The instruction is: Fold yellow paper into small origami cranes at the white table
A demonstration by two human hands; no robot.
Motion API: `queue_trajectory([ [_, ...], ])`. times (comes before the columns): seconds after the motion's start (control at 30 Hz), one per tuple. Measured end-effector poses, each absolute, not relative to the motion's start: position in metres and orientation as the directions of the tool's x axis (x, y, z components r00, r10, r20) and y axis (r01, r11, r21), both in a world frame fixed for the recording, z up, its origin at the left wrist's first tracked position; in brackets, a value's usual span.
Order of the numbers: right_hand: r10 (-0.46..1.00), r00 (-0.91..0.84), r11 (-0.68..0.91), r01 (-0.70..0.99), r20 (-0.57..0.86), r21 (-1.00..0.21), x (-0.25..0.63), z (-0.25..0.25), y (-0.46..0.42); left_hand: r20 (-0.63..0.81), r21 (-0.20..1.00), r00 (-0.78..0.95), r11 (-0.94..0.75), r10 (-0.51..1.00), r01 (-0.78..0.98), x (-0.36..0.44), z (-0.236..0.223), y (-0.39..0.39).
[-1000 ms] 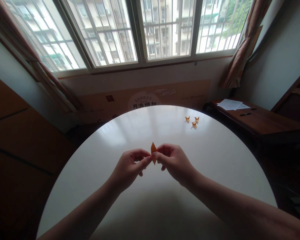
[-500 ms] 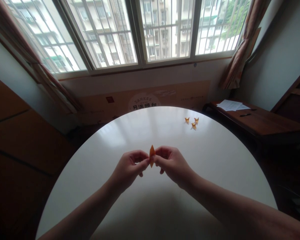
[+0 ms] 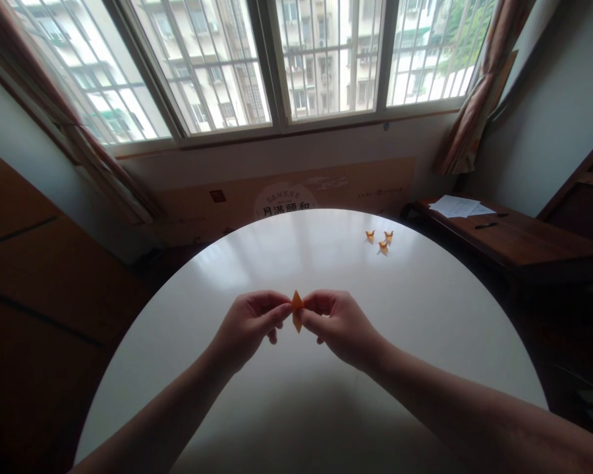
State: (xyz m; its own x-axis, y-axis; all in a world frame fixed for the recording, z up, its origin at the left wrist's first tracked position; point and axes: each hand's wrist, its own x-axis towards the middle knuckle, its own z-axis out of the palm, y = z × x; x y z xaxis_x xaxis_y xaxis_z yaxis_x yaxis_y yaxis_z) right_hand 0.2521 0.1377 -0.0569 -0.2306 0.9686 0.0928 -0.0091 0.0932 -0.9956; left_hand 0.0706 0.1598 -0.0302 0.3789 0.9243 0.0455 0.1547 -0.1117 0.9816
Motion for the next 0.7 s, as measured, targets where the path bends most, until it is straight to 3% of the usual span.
queue_trajectory([
  [0.33,0.960,-0.253,0.134,0.048,0.118,-0.990,0.2539,-0.0558,0.1380,0.009,0.987,0.400,-0.072,0.917,0.142,0.0702,-0.0313,0.1611],
  [0.7,0.963,-0.244,0.135,0.057,0.117,-0.989,0.2508,-0.0558,0.1364,0.112,0.961,0.300,-0.181,0.947,0.210,0.0761,-0.0335,0.1518],
])
